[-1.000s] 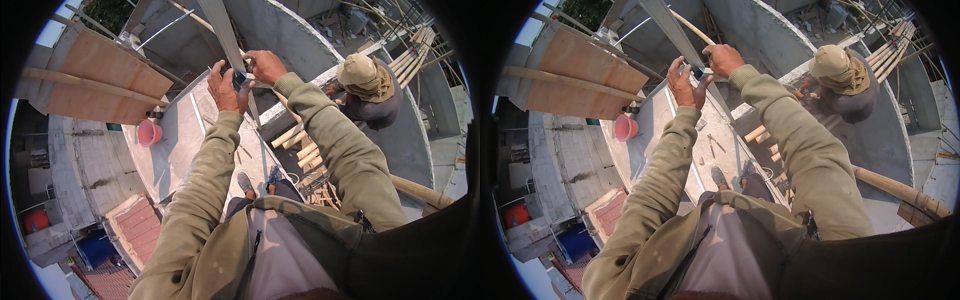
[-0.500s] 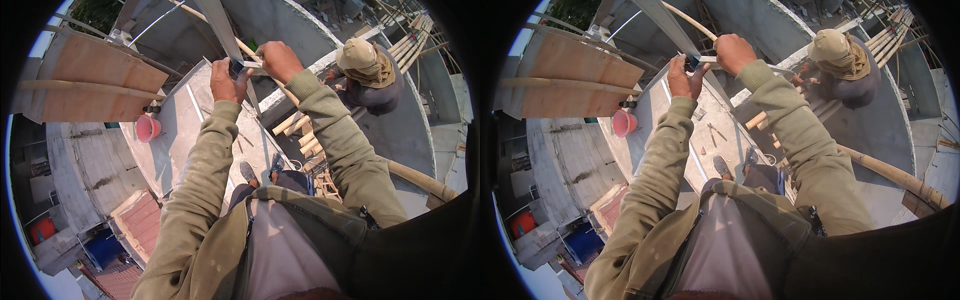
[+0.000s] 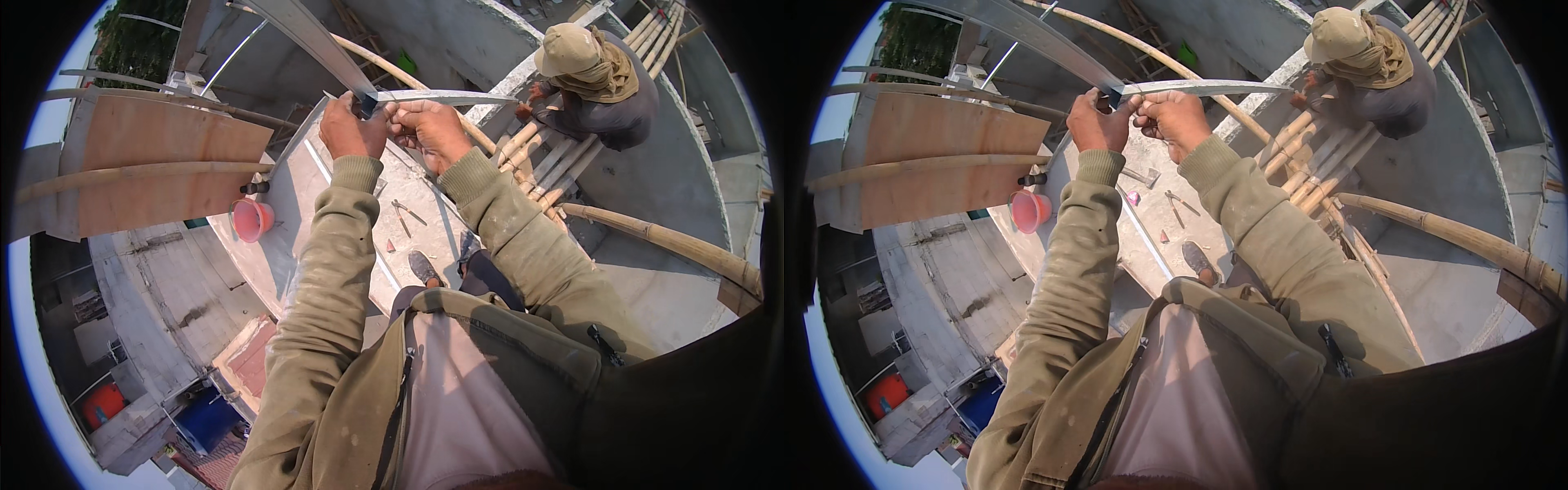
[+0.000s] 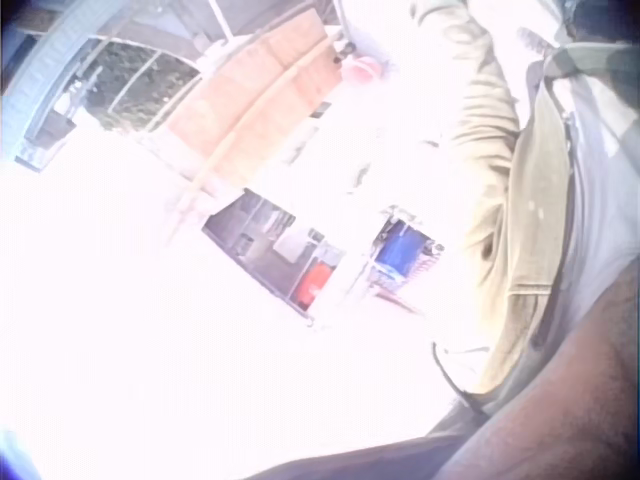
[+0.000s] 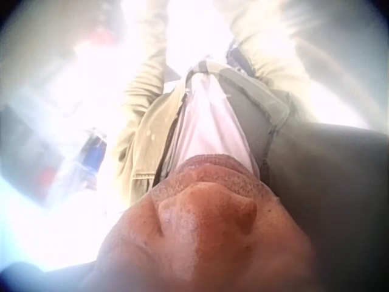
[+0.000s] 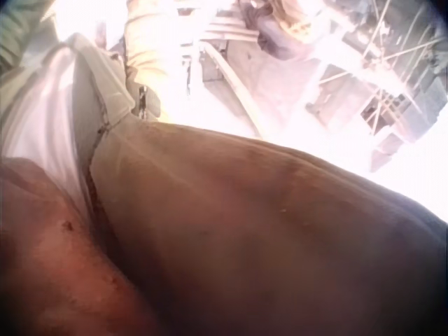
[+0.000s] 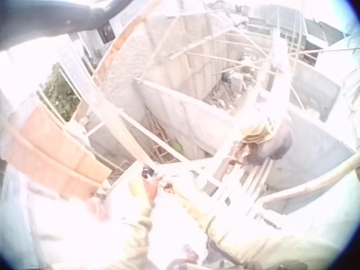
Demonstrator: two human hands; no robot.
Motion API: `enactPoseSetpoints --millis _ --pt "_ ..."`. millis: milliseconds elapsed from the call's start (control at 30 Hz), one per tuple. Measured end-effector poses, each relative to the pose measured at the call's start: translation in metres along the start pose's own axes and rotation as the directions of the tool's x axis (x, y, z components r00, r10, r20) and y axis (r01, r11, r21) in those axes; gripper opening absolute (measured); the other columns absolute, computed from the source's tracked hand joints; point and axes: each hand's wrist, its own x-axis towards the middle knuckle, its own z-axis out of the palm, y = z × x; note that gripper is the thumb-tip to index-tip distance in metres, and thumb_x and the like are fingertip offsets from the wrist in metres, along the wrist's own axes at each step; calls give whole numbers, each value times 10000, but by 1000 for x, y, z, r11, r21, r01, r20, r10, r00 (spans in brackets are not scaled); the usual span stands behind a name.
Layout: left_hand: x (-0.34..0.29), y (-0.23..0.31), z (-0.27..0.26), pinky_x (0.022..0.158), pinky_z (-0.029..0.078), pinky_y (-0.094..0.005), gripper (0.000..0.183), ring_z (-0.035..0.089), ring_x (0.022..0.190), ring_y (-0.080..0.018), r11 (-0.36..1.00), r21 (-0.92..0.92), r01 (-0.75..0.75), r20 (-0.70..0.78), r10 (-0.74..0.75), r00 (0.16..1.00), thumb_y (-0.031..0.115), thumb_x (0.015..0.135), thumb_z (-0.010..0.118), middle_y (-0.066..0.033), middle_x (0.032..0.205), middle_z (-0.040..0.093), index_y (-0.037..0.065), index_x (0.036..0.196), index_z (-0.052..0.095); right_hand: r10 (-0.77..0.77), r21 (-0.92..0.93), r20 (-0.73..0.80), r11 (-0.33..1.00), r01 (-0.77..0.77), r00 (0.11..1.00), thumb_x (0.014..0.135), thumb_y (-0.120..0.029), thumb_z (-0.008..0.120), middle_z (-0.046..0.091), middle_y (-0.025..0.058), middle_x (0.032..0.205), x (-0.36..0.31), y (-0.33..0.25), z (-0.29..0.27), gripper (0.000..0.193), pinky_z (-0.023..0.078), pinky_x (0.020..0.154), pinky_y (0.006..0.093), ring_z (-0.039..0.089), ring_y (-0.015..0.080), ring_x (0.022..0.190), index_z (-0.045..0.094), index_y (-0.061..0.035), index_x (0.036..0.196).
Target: The person measures, cuts, and joins metal ceiling profiles on a construction site, using a measuring tape and pliers while a co-worker assists.
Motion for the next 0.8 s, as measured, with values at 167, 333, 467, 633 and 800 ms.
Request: enactPoseSetpoints --millis 167,333,467,633,800 --pt "12 16 -17 765 561 -355 425 739 795 -254 993 -16 118 144 -114 983 248 666 914 -157 888 759 -7 971 765 -93 -47 -104 995 89 990 937 24 587 701 127 926 2 6 10 91 576 669 299 695 181 779 651 47 997" --pt "20 13 -15 700 545 -324 389 710 703 -158 988 43 146 220 -152 964 277 674 918 -99 817 769 -18 885 778 -268 -108 -142 961 254 953 870 72 651 712 162 899 9 17 3 53 604 602 298 720 203 745 658 70 922" --pt "20 5 -10 607 572 -287 331 706 671 -169 928 -199 314 294 -249 923 86 693 889 -142 802 736 -109 897 717 -402 -332 -137 880 340 905 842 43 697 738 155 843 6 21 3 37 607 633 305 737 195 733 688 53 876" --pt "19 20 -10 659 609 -305 363 727 723 -222 836 -349 423 373 -290 881 24 717 856 -187 858 724 -164 965 669 -522 -442 -106 787 430 846 840 16 706 744 143 801 2 21 -8 46 599 668 308 742 185 713 699 33 882" --pt "23 -4 -4 683 595 -302 404 711 755 -209 913 -263 313 264 -244 933 43 710 870 -206 911 722 -167 988 665 -627 -480 -118 715 508 770 845 25 695 740 136 832 -8 38 8 61 589 704 333 742 226 759 684 39 903"
